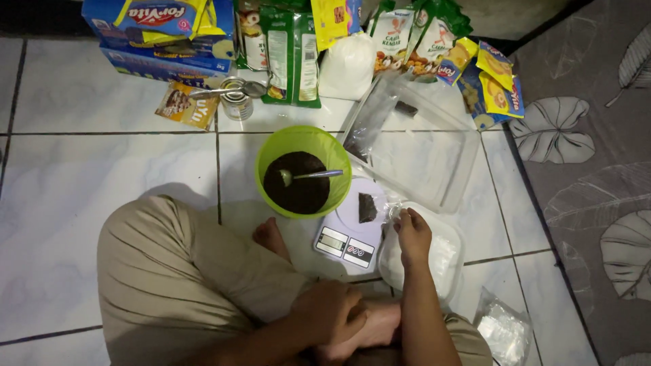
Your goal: Packaging dark powder into small plastic bags and weighing them on a digital scale
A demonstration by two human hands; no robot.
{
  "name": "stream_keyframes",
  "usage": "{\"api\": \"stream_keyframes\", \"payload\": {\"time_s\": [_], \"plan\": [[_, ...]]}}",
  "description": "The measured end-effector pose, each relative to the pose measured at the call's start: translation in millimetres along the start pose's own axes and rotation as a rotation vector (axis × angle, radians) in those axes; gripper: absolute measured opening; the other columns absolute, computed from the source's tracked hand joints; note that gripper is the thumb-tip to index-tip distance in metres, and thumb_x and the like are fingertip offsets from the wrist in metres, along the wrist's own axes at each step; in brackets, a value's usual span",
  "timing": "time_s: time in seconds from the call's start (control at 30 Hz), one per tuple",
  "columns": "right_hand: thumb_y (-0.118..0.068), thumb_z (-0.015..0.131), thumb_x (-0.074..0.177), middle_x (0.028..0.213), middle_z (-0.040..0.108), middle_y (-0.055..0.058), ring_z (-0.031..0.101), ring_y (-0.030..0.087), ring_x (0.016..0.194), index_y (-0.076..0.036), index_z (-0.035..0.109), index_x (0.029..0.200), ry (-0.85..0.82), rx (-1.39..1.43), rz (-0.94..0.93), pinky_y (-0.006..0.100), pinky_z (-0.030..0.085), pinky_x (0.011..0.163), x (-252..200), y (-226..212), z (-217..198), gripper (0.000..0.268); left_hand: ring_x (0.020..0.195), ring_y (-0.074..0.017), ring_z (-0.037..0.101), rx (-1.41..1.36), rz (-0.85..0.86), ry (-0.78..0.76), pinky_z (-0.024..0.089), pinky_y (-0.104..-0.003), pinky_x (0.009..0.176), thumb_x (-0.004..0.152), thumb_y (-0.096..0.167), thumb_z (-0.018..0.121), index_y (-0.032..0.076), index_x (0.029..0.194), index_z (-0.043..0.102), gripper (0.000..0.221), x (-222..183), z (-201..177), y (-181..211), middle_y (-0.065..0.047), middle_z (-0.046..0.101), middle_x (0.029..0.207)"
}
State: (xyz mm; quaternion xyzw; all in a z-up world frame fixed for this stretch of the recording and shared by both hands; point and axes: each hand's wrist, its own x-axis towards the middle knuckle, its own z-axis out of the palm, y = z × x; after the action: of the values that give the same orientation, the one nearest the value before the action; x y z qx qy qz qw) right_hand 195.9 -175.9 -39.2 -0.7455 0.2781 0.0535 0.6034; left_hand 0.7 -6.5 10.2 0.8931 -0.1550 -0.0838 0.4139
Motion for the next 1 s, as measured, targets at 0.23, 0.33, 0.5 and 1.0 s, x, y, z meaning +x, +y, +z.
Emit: {"api": "stream_keyframes", "payload": {"time_s": [0.23,0.33,0.5,1.0], "plan": [[-0.026,0.067,0.093,0.121,0.070,0.014,0.071,0.022,0.097,0.000,0.064,0.133,0.010,0.005,-0.018,0.033,0.061,0.090,12.8,13.0,-2.1,0.048,0.068,-0.0473,0.066,0.082,-0.006,-0.004,0.049,-0.060,0.060,0.093,0.042,0.058,0.005,0.082,0.067,0.040,1.4,3.0,-0.4,-0.023,0.070,0.077],[-0.025,0.067,0.094,0.119,0.070,0.012,0.071,0.021,0.095,-0.001,0.064,0.132,0.017,0.008,-0.002,0.032,0.061,0.089,11.3,12.1,-2.1,0.045,0.076,-0.0454,0.066,0.078,-0.029,-0.042,0.049,-0.060,0.065,0.090,0.044,0.058,0.010,0.088,0.064,0.034,0.1,4.8,-1.6,-0.020,0.070,0.085],[-0.025,0.068,0.093,0.118,0.070,0.013,0.071,0.021,0.093,-0.001,0.065,0.132,0.014,0.014,-0.008,0.032,0.062,0.088,21.4,21.7,-2.6,0.046,0.075,-0.0459,0.066,0.056,-0.016,-0.036,0.049,-0.059,0.066,0.091,0.041,0.059,0.008,0.086,0.065,0.034,-0.1,-0.5,1.4,-0.021,0.070,0.083],[-0.023,0.076,0.088,0.110,0.069,0.012,0.066,0.019,0.086,-0.001,0.062,0.138,-0.046,-0.057,-0.004,0.030,0.059,0.076,11.1,12.9,2.3,0.056,0.075,-0.0453,0.066,0.056,-0.037,-0.090,0.048,-0.060,0.064,0.093,0.044,0.057,0.008,0.086,0.065,0.037,0.9,-13.7,7.0,-0.020,0.070,0.084]]}}
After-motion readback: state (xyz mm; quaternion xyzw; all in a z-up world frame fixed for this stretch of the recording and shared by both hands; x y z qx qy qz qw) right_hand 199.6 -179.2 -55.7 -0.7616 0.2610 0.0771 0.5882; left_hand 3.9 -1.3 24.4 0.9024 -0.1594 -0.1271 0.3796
